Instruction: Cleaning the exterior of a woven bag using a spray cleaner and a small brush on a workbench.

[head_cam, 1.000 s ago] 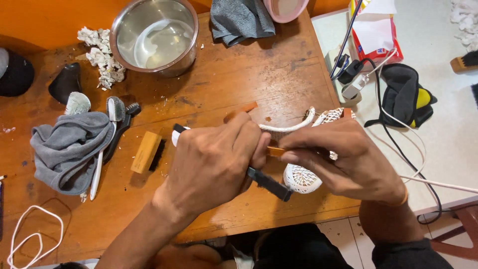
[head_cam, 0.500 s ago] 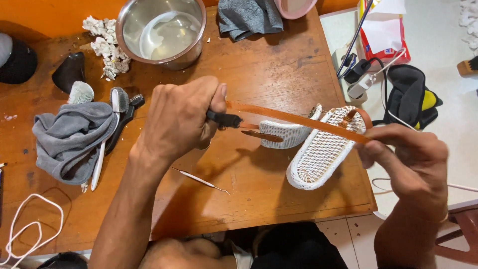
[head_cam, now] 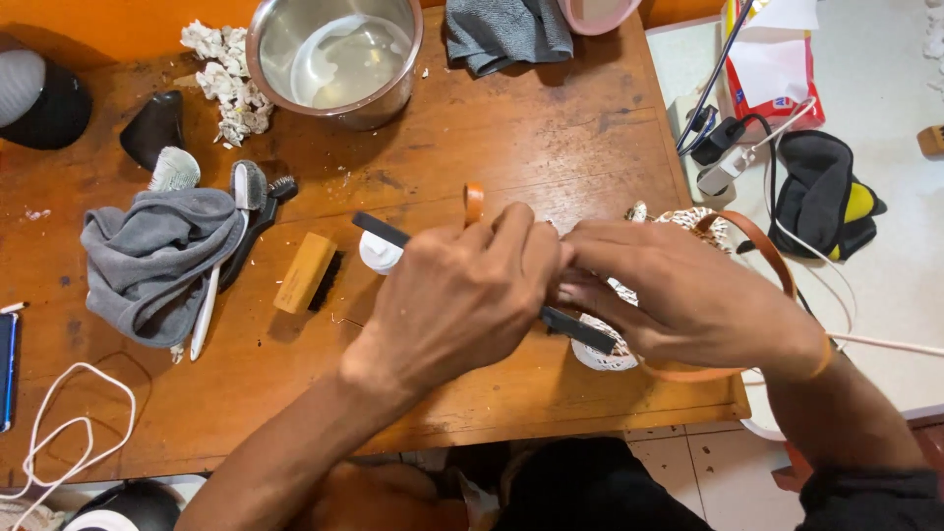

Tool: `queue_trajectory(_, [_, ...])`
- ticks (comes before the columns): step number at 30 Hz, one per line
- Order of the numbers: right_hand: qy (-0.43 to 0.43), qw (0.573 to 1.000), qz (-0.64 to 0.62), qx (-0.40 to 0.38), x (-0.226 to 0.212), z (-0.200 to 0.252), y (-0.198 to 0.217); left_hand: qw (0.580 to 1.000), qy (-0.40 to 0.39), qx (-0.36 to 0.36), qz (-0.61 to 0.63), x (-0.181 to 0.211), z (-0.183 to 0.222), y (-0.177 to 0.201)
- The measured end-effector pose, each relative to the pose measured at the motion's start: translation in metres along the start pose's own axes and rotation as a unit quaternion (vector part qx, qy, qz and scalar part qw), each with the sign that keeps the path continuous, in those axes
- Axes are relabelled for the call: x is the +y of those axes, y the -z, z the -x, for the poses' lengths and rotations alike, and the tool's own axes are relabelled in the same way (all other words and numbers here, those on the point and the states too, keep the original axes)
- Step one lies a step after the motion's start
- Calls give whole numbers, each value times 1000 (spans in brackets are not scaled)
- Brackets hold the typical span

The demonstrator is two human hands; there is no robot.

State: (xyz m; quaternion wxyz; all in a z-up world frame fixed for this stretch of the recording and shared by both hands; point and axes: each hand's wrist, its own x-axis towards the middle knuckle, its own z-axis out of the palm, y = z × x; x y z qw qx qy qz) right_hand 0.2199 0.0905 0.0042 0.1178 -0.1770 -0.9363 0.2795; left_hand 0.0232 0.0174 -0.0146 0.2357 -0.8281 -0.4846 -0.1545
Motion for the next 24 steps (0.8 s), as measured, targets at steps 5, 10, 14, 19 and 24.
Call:
queue_trajectory(5, [23,972,-220,73,13,15,-20,991,-31,47,120,-19,4,-11])
queue_trajectory(10, [35,915,-375,143,47,58,-29,984,-7,85,158,-52,10,-14])
queue_trajectory(14, [-24,898,-358,256,27,83,-33,986,-12,98,132,-57,6,-22])
queue_trajectory(19, [-77,883,-339,315,25,94,-23,979,22,113,170,-57,3,3])
queue_trajectory(24, [-29,922,-339,186,59,113,-12,979,1,103,176,-57,4,-9])
